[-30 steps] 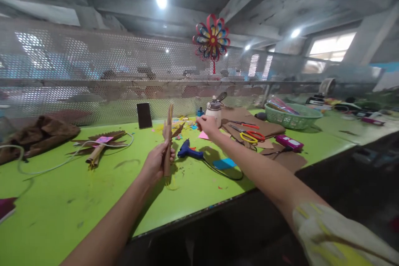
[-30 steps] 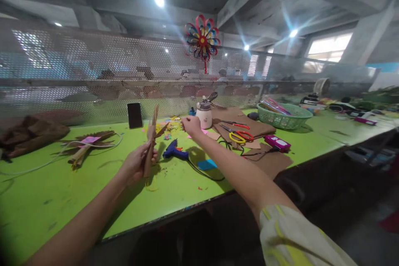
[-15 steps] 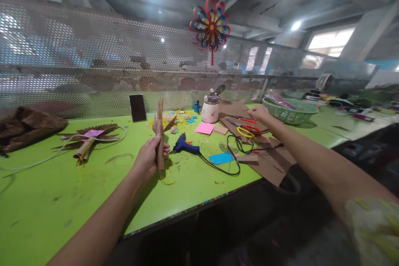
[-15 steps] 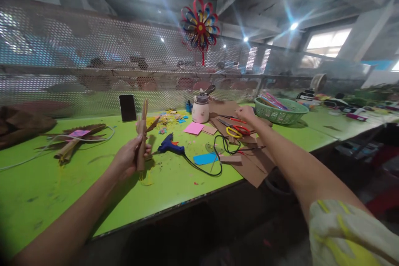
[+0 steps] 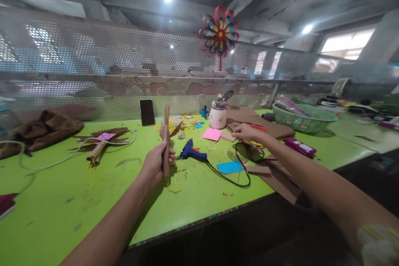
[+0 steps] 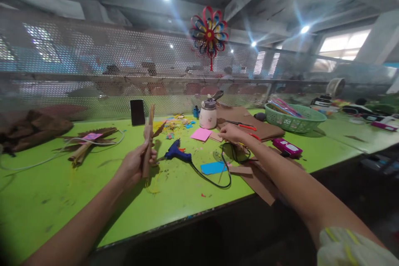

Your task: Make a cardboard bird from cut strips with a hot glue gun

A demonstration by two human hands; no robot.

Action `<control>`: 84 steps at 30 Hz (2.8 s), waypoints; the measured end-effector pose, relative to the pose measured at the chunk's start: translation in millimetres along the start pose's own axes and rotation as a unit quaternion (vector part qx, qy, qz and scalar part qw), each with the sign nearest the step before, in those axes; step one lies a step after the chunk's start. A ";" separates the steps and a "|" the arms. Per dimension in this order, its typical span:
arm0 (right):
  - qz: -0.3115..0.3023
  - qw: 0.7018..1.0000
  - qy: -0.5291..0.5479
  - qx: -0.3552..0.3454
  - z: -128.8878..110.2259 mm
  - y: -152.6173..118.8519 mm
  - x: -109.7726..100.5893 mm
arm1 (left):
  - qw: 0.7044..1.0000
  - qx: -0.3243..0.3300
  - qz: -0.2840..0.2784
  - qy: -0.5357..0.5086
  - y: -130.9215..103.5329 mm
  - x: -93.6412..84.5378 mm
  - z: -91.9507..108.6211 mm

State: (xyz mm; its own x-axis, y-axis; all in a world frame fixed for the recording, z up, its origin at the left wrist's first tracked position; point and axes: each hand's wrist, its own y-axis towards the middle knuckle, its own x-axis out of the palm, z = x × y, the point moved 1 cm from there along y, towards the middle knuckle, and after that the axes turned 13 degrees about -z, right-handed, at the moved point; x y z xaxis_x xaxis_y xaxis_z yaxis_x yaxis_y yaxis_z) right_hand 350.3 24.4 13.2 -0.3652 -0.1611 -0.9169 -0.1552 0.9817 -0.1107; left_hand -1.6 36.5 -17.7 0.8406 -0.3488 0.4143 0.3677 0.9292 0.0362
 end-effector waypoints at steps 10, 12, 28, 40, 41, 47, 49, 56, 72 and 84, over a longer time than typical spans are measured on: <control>-0.035 0.992 -0.091 -0.084 -126.8 30.4 59.3 | 1.000 -0.009 -0.014 -0.012 -3.1 0.6 -2.9; -0.053 0.987 -0.151 -0.032 -147.2 31.7 71.0 | 1.000 -0.009 -0.023 -0.004 -4.2 0.6 -3.4; 0.038 0.999 0.036 -0.005 -141.6 30.3 87.5 | 0.998 0.007 -0.028 -0.047 -16.6 11.5 7.8; -0.080 0.751 0.602 -0.259 -138.5 -14.0 61.0 | 0.991 -0.027 -0.045 -0.126 -24.6 15.5 16.5; -0.085 0.753 0.600 -0.256 -139.7 -14.8 62.8 | 0.990 -0.031 -0.048 -0.129 -25.4 16.8 17.4; -0.088 0.759 0.598 -0.242 -146.4 -13.8 67.6 | 0.988 -0.061 -0.054 -0.129 -32.5 26.8 19.8; -0.089 0.757 0.605 -0.232 -146.8 -12.5 68.1 | 0.988 -0.063 -0.064 -0.126 -34.5 29.1 20.0; -0.081 0.767 0.599 -0.215 -146.0 -11.4 69.8 | 0.987 -0.065 -0.070 -0.126 -37.7 32.2 21.4; -0.052 0.819 0.533 -0.206 -145.6 -12.0 72.9 | 0.985 -0.067 -0.079 -0.139 -39.6 31.5 22.9; -0.053 0.809 0.545 -0.214 -145.0 -10.9 74.9 | 0.987 -0.056 -0.077 -0.128 -40.8 31.6 22.7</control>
State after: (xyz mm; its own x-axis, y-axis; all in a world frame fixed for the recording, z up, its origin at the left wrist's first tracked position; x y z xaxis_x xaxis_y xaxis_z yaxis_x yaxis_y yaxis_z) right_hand 191.6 -13.1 1.3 -0.8852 -0.4652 -0.0014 -0.4568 0.8687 0.1916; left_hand 0.9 -9.7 14.5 0.6476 -0.4299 0.6291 0.5373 0.8431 0.0231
